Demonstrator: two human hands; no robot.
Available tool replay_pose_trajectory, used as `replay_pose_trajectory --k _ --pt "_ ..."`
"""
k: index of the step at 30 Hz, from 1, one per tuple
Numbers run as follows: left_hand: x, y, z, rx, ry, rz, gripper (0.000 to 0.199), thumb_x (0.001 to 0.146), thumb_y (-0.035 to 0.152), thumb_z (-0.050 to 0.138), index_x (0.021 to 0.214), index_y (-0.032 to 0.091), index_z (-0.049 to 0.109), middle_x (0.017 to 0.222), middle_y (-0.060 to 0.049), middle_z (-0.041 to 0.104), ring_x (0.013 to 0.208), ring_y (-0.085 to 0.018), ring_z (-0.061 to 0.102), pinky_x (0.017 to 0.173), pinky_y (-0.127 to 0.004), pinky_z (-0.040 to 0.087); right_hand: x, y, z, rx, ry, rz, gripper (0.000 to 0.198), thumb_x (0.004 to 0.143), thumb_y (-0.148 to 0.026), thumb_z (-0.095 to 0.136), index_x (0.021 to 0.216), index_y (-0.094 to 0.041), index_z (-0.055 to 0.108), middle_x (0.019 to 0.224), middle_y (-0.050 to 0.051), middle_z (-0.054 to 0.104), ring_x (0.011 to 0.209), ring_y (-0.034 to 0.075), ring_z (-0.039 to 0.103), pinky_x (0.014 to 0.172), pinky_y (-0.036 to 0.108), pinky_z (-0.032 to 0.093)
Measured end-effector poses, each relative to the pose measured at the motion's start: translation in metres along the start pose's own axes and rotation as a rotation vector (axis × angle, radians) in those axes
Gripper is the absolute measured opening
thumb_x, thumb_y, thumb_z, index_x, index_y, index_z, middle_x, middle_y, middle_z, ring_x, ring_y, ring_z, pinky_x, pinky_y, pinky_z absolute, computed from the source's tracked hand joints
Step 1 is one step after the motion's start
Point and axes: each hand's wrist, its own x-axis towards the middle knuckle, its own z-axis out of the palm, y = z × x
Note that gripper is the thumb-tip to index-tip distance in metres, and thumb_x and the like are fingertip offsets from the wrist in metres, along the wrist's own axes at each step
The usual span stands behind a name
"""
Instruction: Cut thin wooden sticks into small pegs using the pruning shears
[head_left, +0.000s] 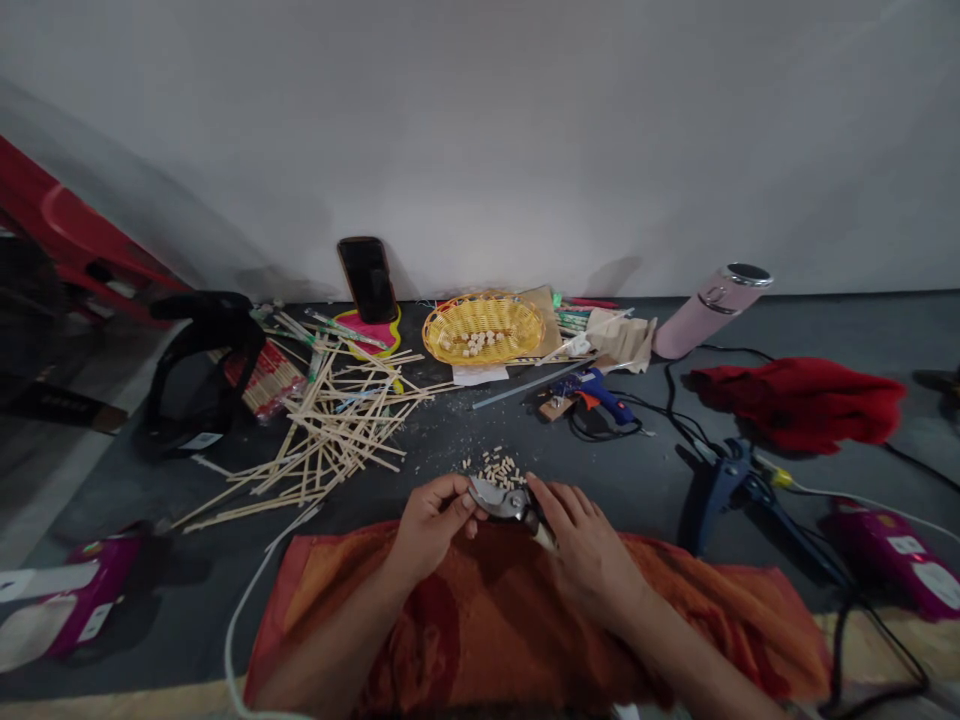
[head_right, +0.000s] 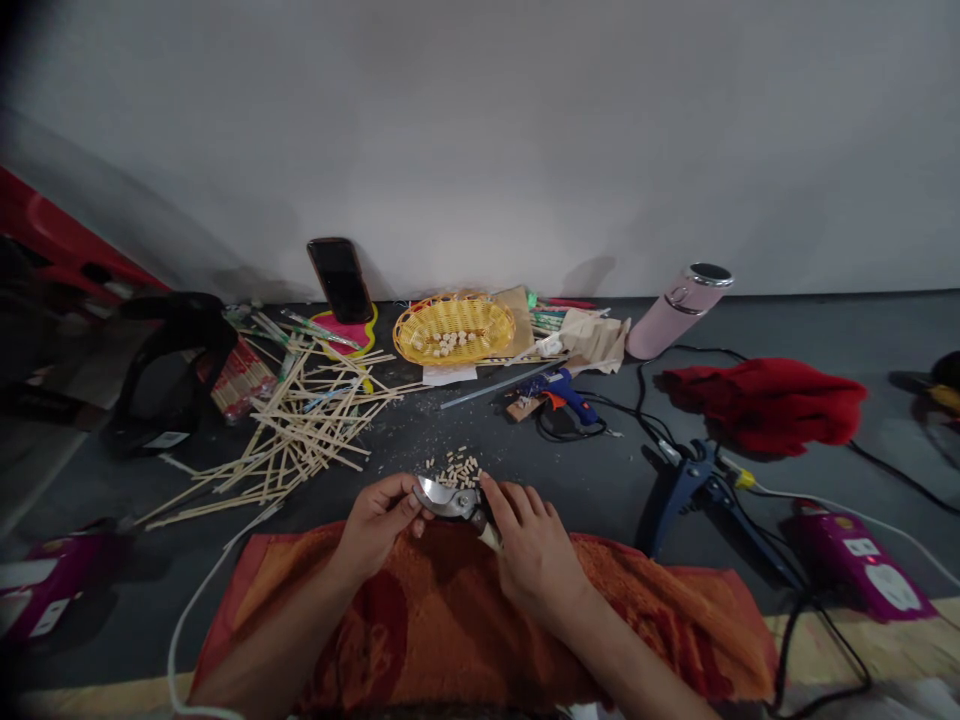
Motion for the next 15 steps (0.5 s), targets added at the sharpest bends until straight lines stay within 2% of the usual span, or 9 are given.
replay_pose_trajectory --k 7,15 --pt "-0.0001 -0.004 -0.0007 -0.006 0.003 -0.019 0.028 0.085 0.038 0.061 0.073 0.013 0.062 0.067 -0.003 0.064 0.052 -0.008 0.053 0.054 -0.02 0.039 -0.0016 -0.0012 0.001 -0.146 0.073 0.026 0.073 0.077 -0.005 0.045 0.146 -0.016 0.026 0.128 0.014 0.051 0.104 0.029 0.048 0.084 0.044 0.046" --pt "0.0001 -0.0071 -0.0017 -0.05 -0.009 -0.03 0.026 0.085 0.036 0.062 0.073 0.013 0.06 0.067 -0.003 0.064 0.051 -0.007 0.052 0.053 -0.019 0.04 -0.0029 0.0027 0.0068 -0.192 0.069 -0.002 0.07 0.08 -0.003 0.044 0.146 -0.018 0.025 0.126 0.014 0.052 0.106 0.028 0.049 0.085 0.043 0.046"
